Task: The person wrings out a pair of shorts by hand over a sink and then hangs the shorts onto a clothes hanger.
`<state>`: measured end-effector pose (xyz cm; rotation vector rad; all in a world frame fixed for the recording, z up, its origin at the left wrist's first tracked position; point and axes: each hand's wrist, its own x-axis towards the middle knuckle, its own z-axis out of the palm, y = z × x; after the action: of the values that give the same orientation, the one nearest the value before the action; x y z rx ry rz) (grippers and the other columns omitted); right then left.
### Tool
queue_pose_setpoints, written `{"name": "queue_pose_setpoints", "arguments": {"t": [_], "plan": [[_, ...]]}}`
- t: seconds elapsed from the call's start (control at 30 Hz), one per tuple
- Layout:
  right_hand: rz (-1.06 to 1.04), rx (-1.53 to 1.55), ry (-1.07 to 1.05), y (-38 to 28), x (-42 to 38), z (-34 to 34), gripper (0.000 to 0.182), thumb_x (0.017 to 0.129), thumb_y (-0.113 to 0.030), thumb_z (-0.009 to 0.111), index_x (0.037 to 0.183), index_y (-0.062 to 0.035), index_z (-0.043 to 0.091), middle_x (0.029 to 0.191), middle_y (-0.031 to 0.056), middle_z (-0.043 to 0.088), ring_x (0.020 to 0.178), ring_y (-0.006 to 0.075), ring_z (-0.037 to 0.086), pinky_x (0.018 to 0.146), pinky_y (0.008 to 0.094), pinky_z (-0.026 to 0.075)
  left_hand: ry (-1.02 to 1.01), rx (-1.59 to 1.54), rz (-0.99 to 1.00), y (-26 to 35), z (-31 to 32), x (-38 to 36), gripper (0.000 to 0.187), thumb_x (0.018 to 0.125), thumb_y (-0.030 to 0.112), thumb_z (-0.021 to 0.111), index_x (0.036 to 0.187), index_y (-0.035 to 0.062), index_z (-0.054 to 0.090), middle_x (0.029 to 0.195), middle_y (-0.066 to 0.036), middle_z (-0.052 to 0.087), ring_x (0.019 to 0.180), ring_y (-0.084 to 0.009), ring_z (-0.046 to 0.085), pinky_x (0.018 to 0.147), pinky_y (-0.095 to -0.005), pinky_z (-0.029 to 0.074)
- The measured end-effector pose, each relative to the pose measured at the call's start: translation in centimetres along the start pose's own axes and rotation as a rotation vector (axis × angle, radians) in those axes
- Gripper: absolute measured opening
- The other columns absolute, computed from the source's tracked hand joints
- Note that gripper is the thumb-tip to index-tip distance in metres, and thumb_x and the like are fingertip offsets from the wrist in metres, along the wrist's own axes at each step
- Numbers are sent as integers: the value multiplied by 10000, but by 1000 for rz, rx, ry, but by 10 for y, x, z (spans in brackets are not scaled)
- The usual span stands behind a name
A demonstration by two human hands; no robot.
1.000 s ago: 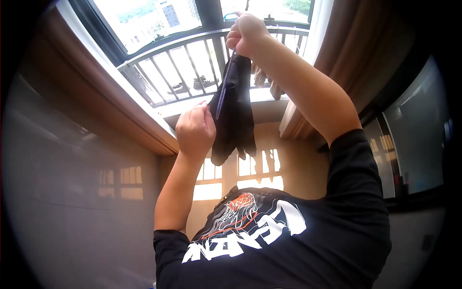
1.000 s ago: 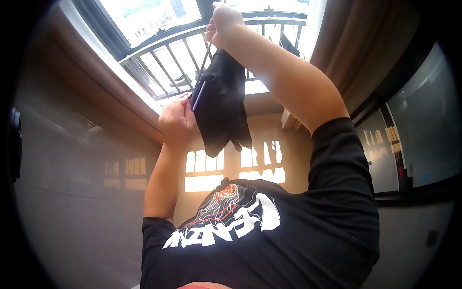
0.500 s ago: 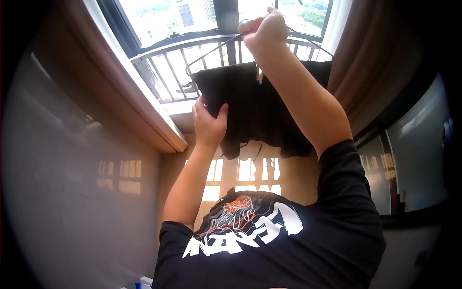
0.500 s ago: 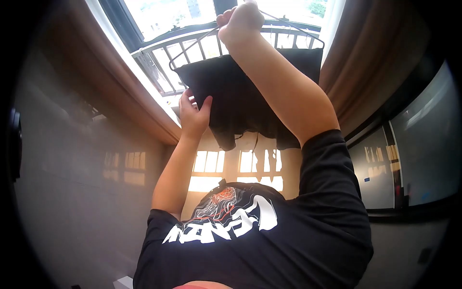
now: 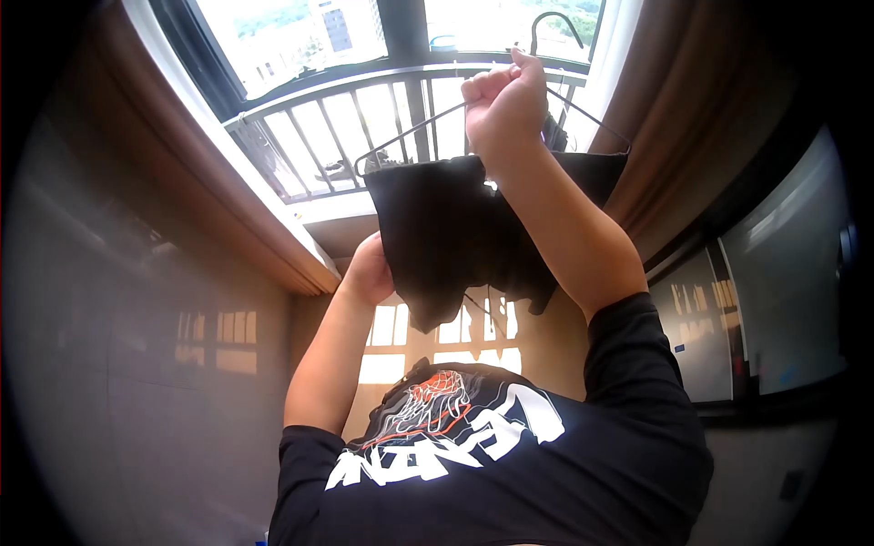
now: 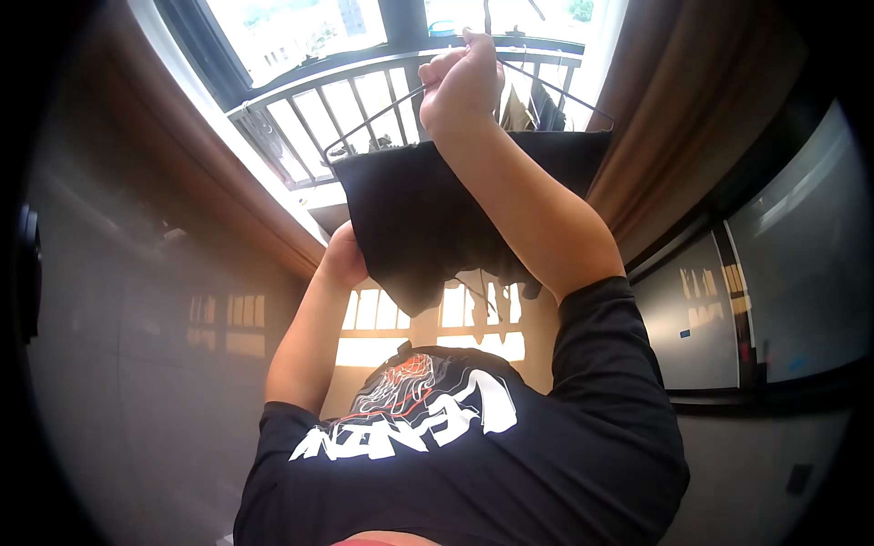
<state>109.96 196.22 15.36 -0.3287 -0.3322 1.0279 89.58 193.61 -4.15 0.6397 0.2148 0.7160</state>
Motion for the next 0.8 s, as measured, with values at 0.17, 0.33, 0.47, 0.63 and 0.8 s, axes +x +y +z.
{"name": "queue_pose_setpoints", "arguments": {"t": [0.17,0.33,0.47,0.63,0.8], "plan": [[-1,-34,-12,11,11,-33,339,877,-175,531,641,-156,288,496,-10,228,491,152,209,544,326,254,280,684,110,-14,17,7,296,961,83,522,1224,-40,578,1182,-119,633,1072,-218,618,935,-330,505],[72,-40,71,16,22,-44,385,892,-195,513,629,-168,234,515,-17,171,492,146,158,539,330,221,171,217,194,-2,61,13,304,972,125,426,1180,-25,590,1116,-119,623,1058,-202,572,927,-335,457],[136,16,-34,20,21,-46,380,883,-187,520,625,-169,241,518,-9,178,497,149,172,540,329,220,277,194,267,4,74,34,241,914,69,509,1099,-45,615,1036,-97,651,966,-182,627,844,-296,505],[67,-8,-9,6,43,-53,328,862,-179,539,636,-159,302,511,-7,204,508,158,248,567,334,285,718,575,660,24,62,24,121,895,44,621,874,-68,661,771,-73,674,660,-102,611,657,-222,496],[198,69,-41,3,39,-58,243,852,-129,559,715,-111,359,603,-12,284,587,160,339,649,346,345,863,611,517,29,53,16,124,907,85,624,929,-23,568,832,-35,606,663,-79,534,615,-222,464]]}}
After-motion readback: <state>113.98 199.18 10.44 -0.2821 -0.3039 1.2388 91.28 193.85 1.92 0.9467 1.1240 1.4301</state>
